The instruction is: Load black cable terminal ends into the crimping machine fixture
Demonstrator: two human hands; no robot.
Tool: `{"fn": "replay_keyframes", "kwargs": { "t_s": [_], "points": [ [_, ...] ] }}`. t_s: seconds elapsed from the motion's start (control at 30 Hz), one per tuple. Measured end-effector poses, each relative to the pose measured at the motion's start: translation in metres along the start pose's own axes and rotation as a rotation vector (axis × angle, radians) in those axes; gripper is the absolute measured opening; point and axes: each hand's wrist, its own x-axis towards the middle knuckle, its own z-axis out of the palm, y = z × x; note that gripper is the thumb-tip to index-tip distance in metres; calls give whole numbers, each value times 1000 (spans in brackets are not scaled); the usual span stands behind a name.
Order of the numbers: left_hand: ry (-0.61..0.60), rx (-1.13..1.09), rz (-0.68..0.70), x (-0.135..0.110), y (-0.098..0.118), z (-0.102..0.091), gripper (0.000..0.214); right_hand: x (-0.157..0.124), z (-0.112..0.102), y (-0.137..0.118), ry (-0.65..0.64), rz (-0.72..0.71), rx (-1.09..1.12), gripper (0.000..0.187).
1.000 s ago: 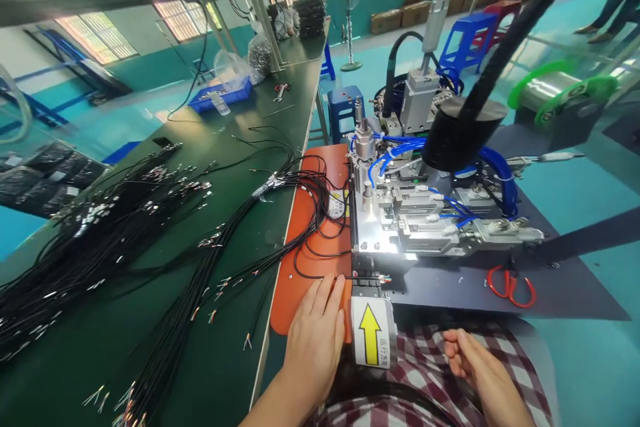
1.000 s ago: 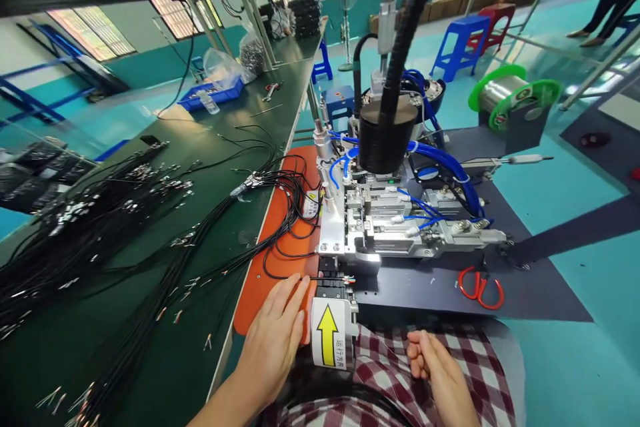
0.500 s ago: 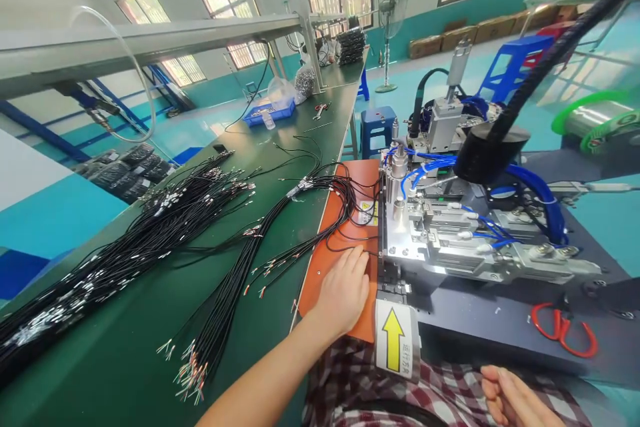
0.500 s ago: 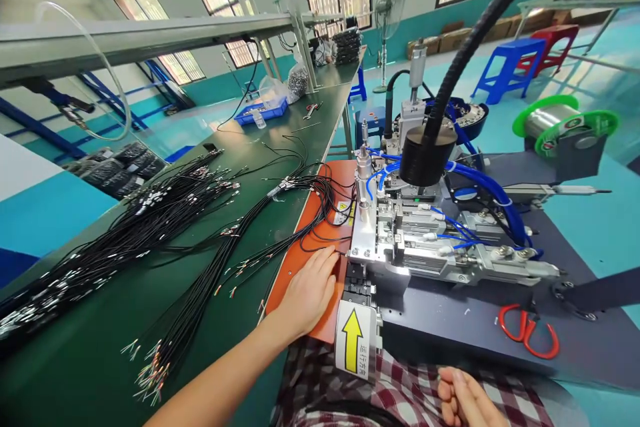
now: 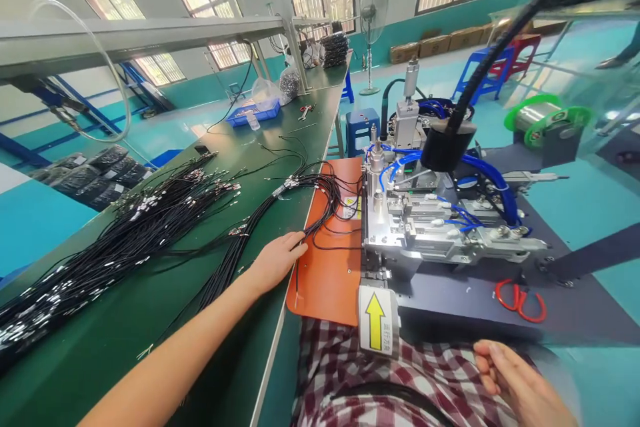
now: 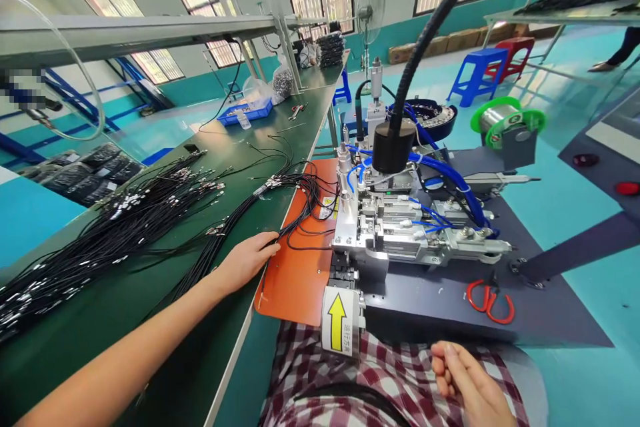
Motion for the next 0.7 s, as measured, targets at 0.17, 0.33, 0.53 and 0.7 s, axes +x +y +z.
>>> {"fn": "replay_keyframes", "kwargs": {
  "t_s": [0.17,0.33,0.53,0.7],
  "points": [
    [77,-72,-44,-4,19,15,32,-14,-4,-3,29,-11,13,46],
    [192,-139,-145,-14,29,33,33,-19,-10,-10,3,-37,0,45],
    [304,-157,-136,-18,31,42,30,-10,3,-47,-72,-224,-155,43],
    [410,-121,-2,-11,34,25,25,-16,34,-81,-191,-498,-395,32]
  ]
}}
